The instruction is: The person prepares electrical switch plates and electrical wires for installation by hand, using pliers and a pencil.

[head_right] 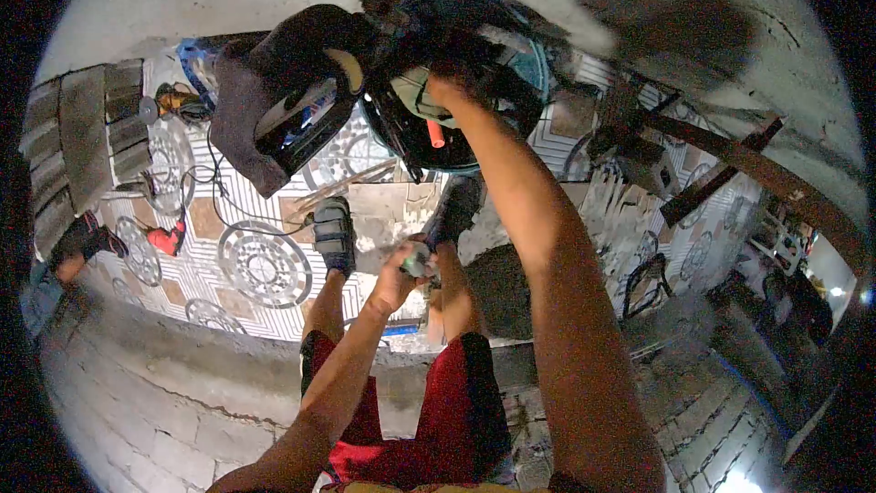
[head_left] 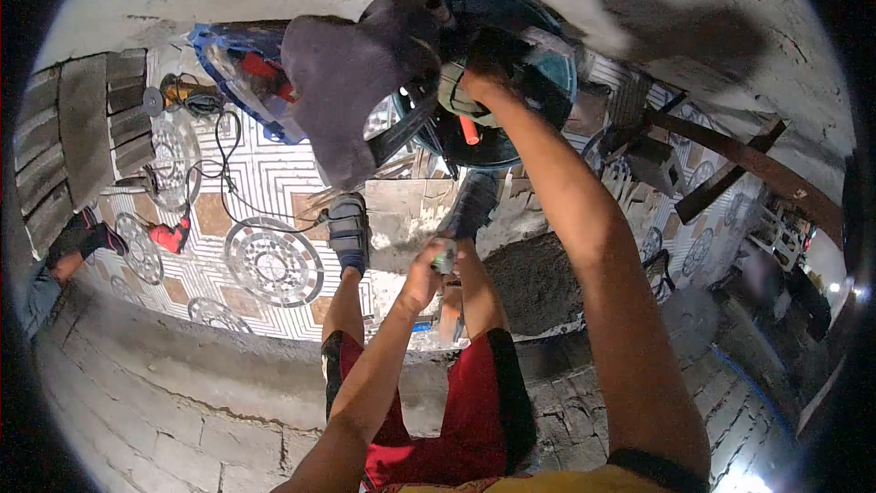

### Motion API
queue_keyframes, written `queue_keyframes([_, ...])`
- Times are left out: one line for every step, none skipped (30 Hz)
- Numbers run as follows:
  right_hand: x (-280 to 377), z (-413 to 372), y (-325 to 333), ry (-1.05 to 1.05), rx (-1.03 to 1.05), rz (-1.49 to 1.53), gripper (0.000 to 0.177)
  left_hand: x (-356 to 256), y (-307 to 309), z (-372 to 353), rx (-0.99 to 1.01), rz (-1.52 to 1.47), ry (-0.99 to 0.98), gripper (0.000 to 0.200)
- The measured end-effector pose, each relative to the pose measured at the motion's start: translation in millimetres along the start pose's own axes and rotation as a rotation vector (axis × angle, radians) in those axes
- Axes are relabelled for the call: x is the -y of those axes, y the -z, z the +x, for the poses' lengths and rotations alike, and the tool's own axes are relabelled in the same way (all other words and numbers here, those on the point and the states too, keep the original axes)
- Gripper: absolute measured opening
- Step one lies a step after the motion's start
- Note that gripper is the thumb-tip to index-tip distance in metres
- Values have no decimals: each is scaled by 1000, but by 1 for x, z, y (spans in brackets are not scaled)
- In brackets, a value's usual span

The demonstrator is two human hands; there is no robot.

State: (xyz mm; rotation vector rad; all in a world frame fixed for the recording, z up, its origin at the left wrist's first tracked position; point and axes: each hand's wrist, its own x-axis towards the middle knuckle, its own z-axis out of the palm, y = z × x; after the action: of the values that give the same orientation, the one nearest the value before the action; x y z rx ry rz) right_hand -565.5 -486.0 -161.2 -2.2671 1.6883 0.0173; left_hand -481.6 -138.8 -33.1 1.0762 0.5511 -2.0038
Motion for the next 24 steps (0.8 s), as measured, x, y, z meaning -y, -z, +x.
queue_keyframes([3,6,-2,20,-112,24,47,-5,-14,-2,11,99,0,48])
queue_keyframes([7,13,4,3,-107,52,47,-9,-23,-2,24,198,2,45])
queue_keyframes([10,13,11,-12,-75,79,48,-6,-22,1,69,149,11,44])
queue_keyframes([13,14,19,-32,-28,110,48,-5,-21,4,71,138,14,44])
queue_keyframes([17,14,29,-53,22,140,48,-5,-19,7,88,93,5,45])
queue_keyframes([19,14,39,-80,76,175,49,-5,-14,9,102,48,-5,46])
queue_keyframes([23,13,49,-105,127,211,50,-6,-9,12,134,59,-25,45])
queue_keyframes([24,11,59,-132,175,238,50,-9,-7,13,132,51,-30,45])
queue_keyframes([23,11,66,-163,215,265,51,-12,-6,14,104,40,-35,45])
queue_keyframes([23,8,73,-187,248,286,52,-14,-6,15,76,29,-37,44])
queue_keyframes([21,6,78,-197,268,291,53,-22,-15,11,45,19,-35,43])
queue_keyframes([8,5,68,-192,270,286,53,-24,-16,12,47,12,-38,43])
queue_keyframes([-6,3,58,-122,217,165,55,-25,-16,11,44,7,-62,43])
queue_keyframes([-14,1,53,-51,162,46,57,-27,-15,12,41,3,-86,43])
queue_keyframes([-22,-1,48,21,111,-72,59,-27,-14,12,38,-6,-85,43])
queue_keyframes([-22,-6,53,24,118,-74,59,-28,-12,13,33,-20,-92,44])
queue_keyframes([-25,-15,59,69,53,-24,53,-29,-11,14,30,-33,-98,46])
queue_keyframes([-28,-22,64,110,-13,24,47,-27,-10,15,33,-36,-91,46])
queue_keyframes([-29,-26,67,71,6,-60,39,-27,-9,17,23,-47,-103,47])
queue_keyframes([-23,-30,77,33,29,-145,32,-27,-8,19,13,-57,-116,48])
queue_keyframes([-20,-35,91,65,109,-1,27,-28,-7,20,21,-59,-121,49])
queue_keyframes([-15,-41,102,118,130,53,23,-30,-8,20,24,-58,-120,49])
queue_keyframes([-9,-48,113,170,155,109,21,-34,-11,19,18,-69,-124,47])
queue_keyframes([1,-55,124,165,153,106,21,-36,-12,18,13,-77,-125,46])
